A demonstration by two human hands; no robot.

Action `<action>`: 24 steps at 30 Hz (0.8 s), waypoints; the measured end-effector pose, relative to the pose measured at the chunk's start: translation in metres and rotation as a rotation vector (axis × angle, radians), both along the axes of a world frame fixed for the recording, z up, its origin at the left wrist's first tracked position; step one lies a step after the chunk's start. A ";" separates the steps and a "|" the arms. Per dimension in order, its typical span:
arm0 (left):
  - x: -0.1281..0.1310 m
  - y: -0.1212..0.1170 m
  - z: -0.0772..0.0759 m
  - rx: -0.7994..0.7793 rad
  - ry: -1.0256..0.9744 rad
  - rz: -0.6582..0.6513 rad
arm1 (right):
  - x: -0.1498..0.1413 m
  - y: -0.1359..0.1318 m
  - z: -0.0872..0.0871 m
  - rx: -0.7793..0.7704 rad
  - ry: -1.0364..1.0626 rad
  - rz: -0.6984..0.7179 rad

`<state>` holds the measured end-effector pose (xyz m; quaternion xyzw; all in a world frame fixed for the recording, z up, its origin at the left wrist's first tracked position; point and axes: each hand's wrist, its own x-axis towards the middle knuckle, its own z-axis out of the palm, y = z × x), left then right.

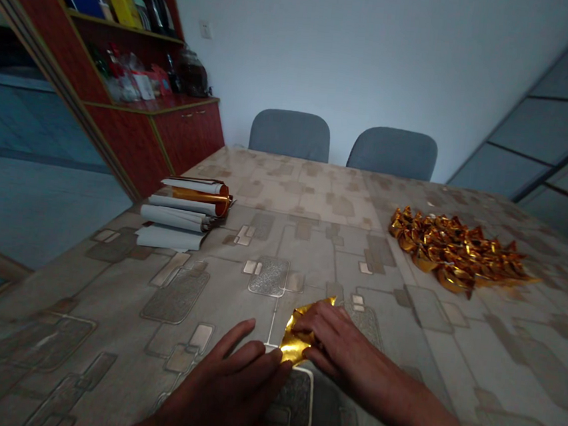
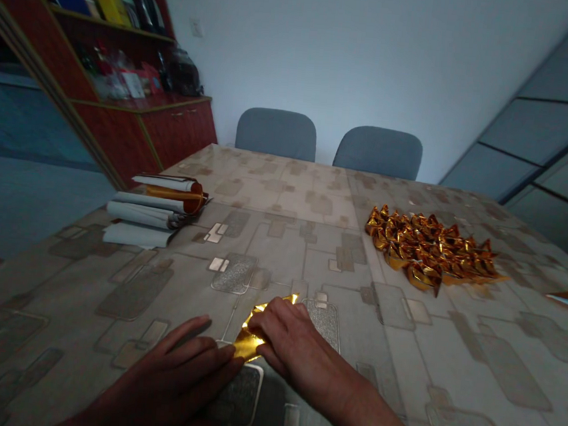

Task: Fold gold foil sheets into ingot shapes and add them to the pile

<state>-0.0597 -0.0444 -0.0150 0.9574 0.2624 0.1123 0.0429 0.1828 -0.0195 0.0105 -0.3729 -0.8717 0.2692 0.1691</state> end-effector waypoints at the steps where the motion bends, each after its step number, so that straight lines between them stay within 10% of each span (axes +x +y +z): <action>1: 0.000 0.001 0.001 -0.015 0.011 0.003 | 0.002 0.000 0.000 0.000 0.015 0.014; 24: 0.002 0.025 0.005 -0.107 -0.147 -0.038 | 0.005 0.001 0.004 0.098 -0.005 -0.048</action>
